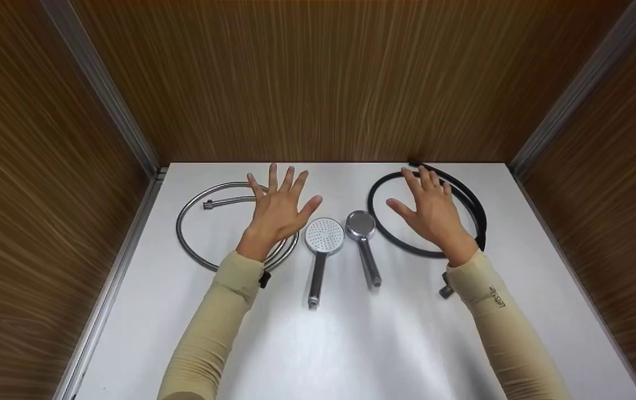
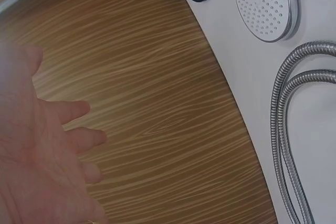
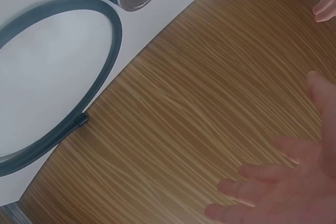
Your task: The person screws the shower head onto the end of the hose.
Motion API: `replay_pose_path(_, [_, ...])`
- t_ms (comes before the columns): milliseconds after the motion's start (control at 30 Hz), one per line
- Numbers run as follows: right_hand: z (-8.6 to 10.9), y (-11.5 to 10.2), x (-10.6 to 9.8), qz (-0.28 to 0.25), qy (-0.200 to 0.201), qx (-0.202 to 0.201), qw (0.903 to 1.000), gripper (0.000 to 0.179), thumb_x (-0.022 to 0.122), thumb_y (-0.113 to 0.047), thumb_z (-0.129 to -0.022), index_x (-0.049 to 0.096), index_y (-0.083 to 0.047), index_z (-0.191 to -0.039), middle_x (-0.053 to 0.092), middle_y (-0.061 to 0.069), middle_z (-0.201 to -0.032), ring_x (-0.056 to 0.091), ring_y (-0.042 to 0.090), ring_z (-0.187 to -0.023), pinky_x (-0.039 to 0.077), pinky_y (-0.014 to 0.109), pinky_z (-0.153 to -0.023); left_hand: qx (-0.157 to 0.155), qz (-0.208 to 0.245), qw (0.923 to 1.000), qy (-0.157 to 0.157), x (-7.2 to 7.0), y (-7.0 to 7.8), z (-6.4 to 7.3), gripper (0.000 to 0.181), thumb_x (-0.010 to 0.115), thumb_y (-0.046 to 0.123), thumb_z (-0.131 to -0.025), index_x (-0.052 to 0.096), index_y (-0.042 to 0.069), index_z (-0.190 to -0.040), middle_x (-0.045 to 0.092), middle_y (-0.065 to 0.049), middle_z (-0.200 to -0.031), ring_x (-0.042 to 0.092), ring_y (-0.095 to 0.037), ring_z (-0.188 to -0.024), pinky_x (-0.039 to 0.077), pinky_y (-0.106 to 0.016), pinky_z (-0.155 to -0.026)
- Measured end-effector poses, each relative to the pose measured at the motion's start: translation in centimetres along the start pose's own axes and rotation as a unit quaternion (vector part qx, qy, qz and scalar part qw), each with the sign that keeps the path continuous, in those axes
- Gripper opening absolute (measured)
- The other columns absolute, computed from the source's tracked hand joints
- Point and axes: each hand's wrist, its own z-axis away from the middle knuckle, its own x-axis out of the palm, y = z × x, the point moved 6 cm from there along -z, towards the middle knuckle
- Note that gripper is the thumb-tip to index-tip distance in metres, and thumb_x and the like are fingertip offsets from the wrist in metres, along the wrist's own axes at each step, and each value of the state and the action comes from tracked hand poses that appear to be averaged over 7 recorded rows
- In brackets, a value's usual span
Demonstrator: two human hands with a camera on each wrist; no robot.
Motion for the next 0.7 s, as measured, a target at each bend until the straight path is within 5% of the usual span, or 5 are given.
replay_pose_path(233, [0.0,0.0,-0.3,-0.008,0.004,-0.002,1.0,0.078,0.061,-0.049,-0.105,0.031,-0.009,-0.165,0.023,0.034,-0.169,0.021,0.059,-0.155,0.014,0.074,-0.125,-0.005,0.012,0.9999,-0.009,0.2,0.2,0.2,0.083,0.031,0.072,-0.104,0.029,0.018,-0.167,0.031,-0.02,-0.17,0.014,-0.049,-0.161,-0.004,-0.081,-0.121])
replay_pose_path(367, [0.6,0.4,-0.3,-0.021,0.004,-0.003,0.9998,0.077,0.061,-0.048,-0.106,0.031,-0.009,-0.165,0.022,0.034,-0.169,0.02,0.058,-0.156,0.014,0.073,-0.126,-0.017,0.081,0.9965,-0.002,0.8,0.6,0.6,0.08,0.036,0.066,-0.107,0.035,0.01,-0.164,0.052,-0.028,-0.155,0.046,-0.049,-0.148,0.028,-0.067,-0.125])
replay_pose_path(500, [1.5,1.4,-0.3,-0.047,0.001,-0.002,0.9989,0.075,0.06,-0.043,-0.107,0.03,-0.007,-0.165,0.02,0.034,-0.17,0.016,0.056,-0.158,0.012,0.07,-0.128,-0.044,0.172,0.984,0.02,2.0,1.2,1.1,0.075,0.043,0.059,-0.109,0.043,0.003,-0.159,0.069,-0.031,-0.129,0.07,-0.042,-0.12,0.058,-0.052,-0.102])
replay_pose_path(700, [3.1,2.8,-0.3,-0.07,0.036,-0.028,0.9965,0.064,0.065,-0.028,-0.106,0.042,0.003,-0.157,0.036,0.037,-0.162,0.031,0.056,-0.153,0.022,0.069,-0.126,-0.072,0.252,0.9602,0.095,4.0,2.3,1.3,0.058,0.054,0.044,-0.108,0.057,0.001,-0.148,0.078,-0.024,-0.108,0.077,-0.037,-0.103,0.061,-0.051,-0.09])
